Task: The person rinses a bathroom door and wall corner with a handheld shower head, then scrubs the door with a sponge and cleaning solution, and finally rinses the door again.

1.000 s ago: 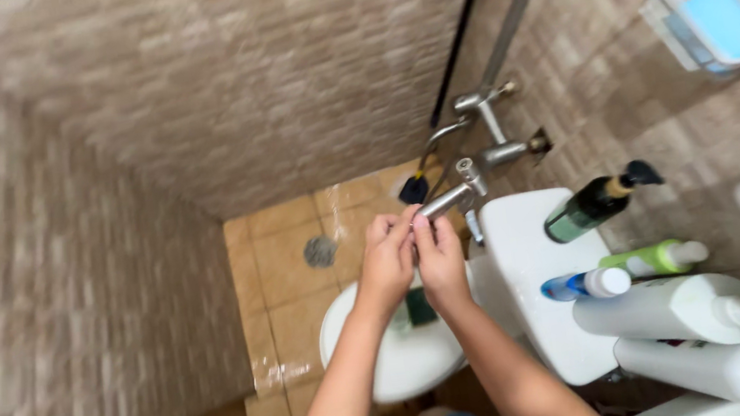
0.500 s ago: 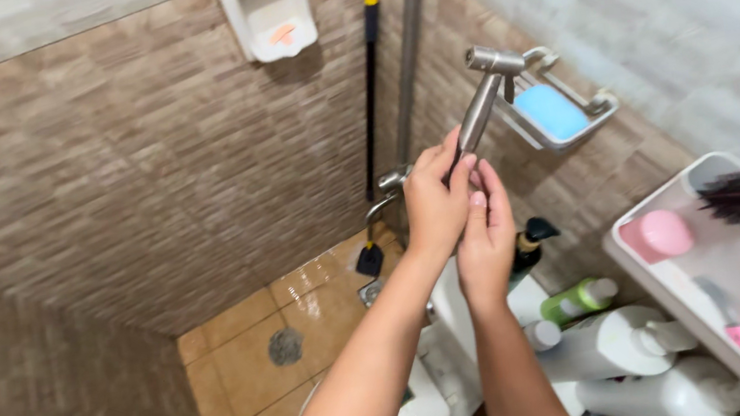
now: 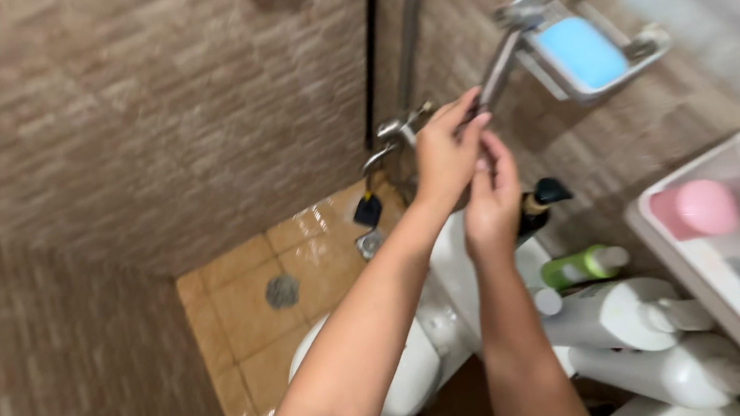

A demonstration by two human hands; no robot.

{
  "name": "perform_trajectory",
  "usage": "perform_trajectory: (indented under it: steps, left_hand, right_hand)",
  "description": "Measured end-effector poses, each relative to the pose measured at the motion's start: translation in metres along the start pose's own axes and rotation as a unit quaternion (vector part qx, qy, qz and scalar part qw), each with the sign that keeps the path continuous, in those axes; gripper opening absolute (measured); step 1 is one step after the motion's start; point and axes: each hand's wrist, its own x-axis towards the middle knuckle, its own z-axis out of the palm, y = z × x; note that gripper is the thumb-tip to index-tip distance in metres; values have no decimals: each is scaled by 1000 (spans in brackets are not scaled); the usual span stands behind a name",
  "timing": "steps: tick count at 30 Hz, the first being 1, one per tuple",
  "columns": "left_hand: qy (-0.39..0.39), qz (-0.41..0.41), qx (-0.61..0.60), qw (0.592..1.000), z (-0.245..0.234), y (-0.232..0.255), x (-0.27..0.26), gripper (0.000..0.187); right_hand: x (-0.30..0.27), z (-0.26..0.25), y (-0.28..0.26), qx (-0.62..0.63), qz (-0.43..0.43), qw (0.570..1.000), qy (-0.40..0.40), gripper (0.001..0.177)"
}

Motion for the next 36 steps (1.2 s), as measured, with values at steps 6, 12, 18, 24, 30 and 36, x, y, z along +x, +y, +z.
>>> perform_trajectory:
  steps: [6, 12, 18, 24, 30, 36]
  left_hand:
    - [-102, 98, 135, 981, -54, -29, -17, 31]
    - [-127, -94, 190, 969, -166, -105, -102, 25]
    - [-129, -265, 395, 870, -274, -157, -253, 66]
    - [-135, -392, 306, 857, -272, -188, -347, 118]
    - [0, -325, 239, 915, -237, -219, -366, 91]
    - [95, -293, 206, 929, -226, -236, -372, 30]
  right_hand:
    - [-17, -1, 35, -42, 12, 998, -34, 36]
    - [-95, -16, 172, -204, 148, 950, -184, 29]
    - [-212, -36, 307, -437, 224, 809, -324, 32]
    - [-280, -49, 388, -556, 329, 681, -343, 53]
    - [-312, -53, 431, -595, 397, 648, -260, 76]
    - [-330, -83, 464, -545, 410, 690, -242, 75]
